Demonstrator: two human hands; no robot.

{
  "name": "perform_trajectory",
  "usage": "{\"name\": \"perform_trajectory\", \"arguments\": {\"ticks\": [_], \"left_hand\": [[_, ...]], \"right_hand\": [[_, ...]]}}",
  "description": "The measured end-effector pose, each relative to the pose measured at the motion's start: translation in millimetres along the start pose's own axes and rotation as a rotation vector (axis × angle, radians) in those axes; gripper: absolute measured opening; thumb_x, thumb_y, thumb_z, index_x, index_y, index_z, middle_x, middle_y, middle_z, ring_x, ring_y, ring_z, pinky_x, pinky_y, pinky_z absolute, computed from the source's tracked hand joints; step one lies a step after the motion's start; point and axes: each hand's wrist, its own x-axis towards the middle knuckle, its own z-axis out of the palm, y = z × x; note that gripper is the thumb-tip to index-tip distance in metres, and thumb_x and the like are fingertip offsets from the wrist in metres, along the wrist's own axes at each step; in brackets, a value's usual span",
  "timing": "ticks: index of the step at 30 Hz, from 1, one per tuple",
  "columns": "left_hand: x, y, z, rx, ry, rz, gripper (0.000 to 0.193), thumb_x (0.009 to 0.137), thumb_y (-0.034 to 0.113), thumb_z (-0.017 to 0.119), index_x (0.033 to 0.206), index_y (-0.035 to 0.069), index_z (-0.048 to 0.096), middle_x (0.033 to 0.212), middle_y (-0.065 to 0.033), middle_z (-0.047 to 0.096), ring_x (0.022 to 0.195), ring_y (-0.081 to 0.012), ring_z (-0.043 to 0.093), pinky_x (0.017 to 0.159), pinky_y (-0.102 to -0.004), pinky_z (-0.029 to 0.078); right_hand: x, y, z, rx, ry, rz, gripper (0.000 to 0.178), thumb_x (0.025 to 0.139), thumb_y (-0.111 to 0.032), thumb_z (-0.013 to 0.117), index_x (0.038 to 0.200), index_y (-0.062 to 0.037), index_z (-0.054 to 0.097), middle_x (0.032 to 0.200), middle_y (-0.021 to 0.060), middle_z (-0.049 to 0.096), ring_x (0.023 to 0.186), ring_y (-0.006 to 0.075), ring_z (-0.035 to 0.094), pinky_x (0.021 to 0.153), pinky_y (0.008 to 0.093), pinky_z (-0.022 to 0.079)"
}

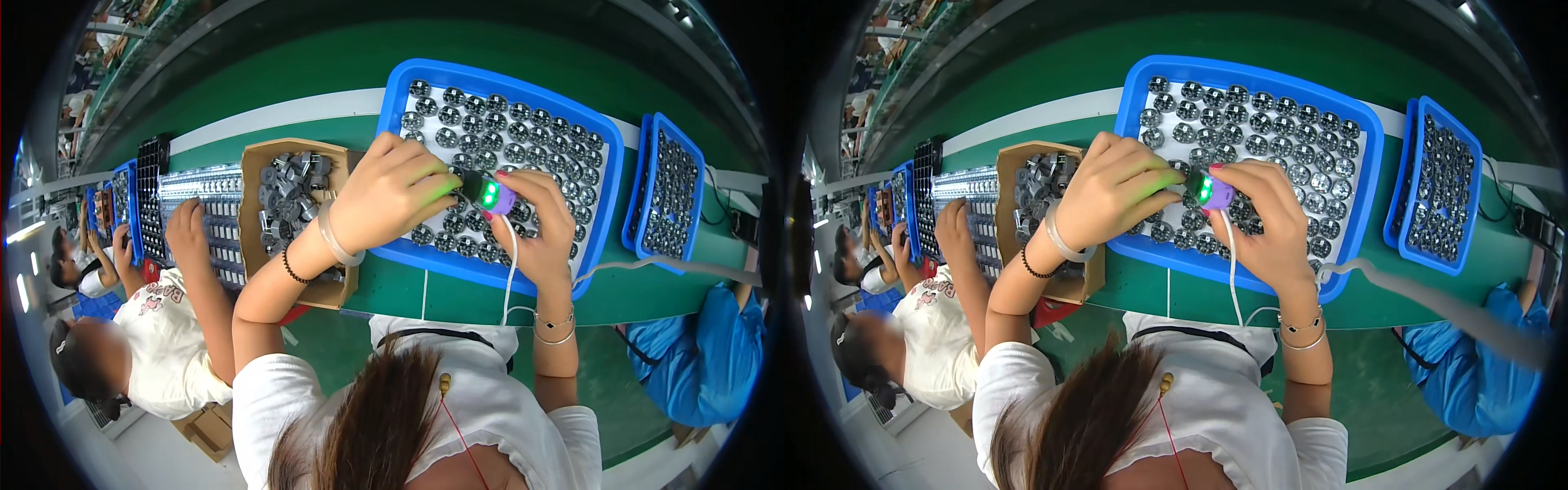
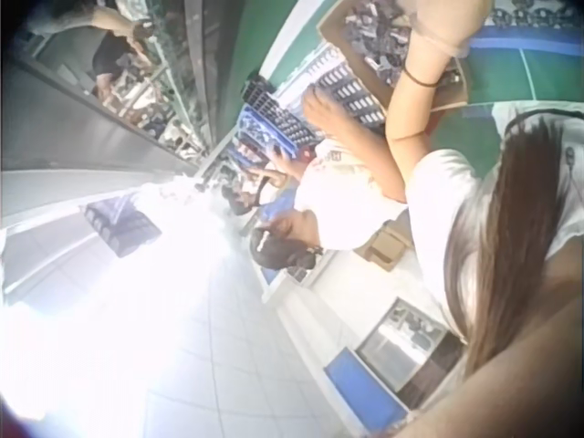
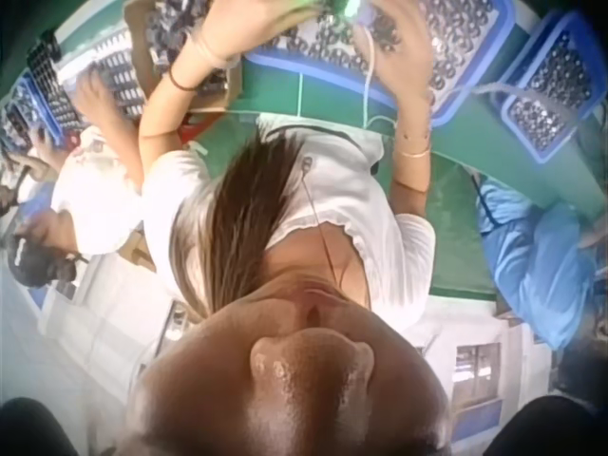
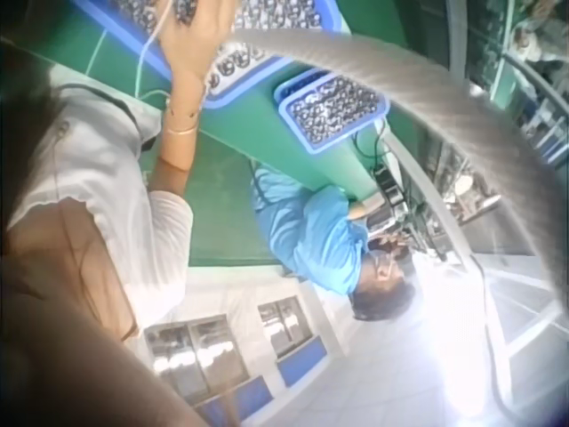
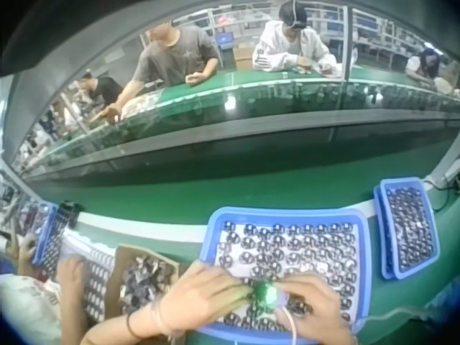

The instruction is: Picking metal components from a tray and using a testing probe to check them before placing them in an assembly jig.

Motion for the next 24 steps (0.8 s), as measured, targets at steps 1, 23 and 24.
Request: {"name": "perform_trajectory", "arguments": {"ticks": [1, 23, 24], "left_hand": [[0, 1, 0, -0.005, 0.022, -0.015, 0.016, 0.068, 0.011, 0.072, 0.083, 0.009, 0.066, 0.078, -0.0001, 0.06, 0.074, -0.0169, 0.055, 0.069, -0.0299, 0.037], [-10, -27, 4, -0.017, -0.101, -0.208, 0.019, 0.073, 0.014, 0.07, 0.091, 0.009, 0.066, 0.09, -0.0045, 0.064, 0.085, -0.0239, 0.057, 0.076, -0.0338, 0.041], [-11, -23, -6, -0.065, -0.204, -0.16, 0.02, 0.073, 0.014, 0.071, 0.091, 0.01, 0.066, 0.09, -0.0036, 0.062, 0.087, -0.0232, 0.057, 0.075, -0.0337, 0.04]], "right_hand": [[-1, 0, -1, -0.001, 0.001, 0.001, 0.036, 0.069, -0.005, 0.072, 0.103, -0.0004, 0.062, 0.096, 0.0144, 0.062, 0.089, 0.0268, 0.061, 0.076, 0.032, 0.05], [-42, -11, 1, 0.086, 0.005, 0.146, 0.037, 0.073, -0.005, 0.071, 0.107, 0.0038, 0.058, 0.104, 0.015, 0.055, 0.096, 0.0235, 0.055, 0.084, 0.0311, 0.046], [-42, -13, 2, 0.076, 0.004, 0.124, 0.037, 0.073, -0.005, 0.071, 0.106, 0.0036, 0.058, 0.103, 0.0151, 0.056, 0.095, 0.0245, 0.056, 0.083, 0.032, 0.046]]}}
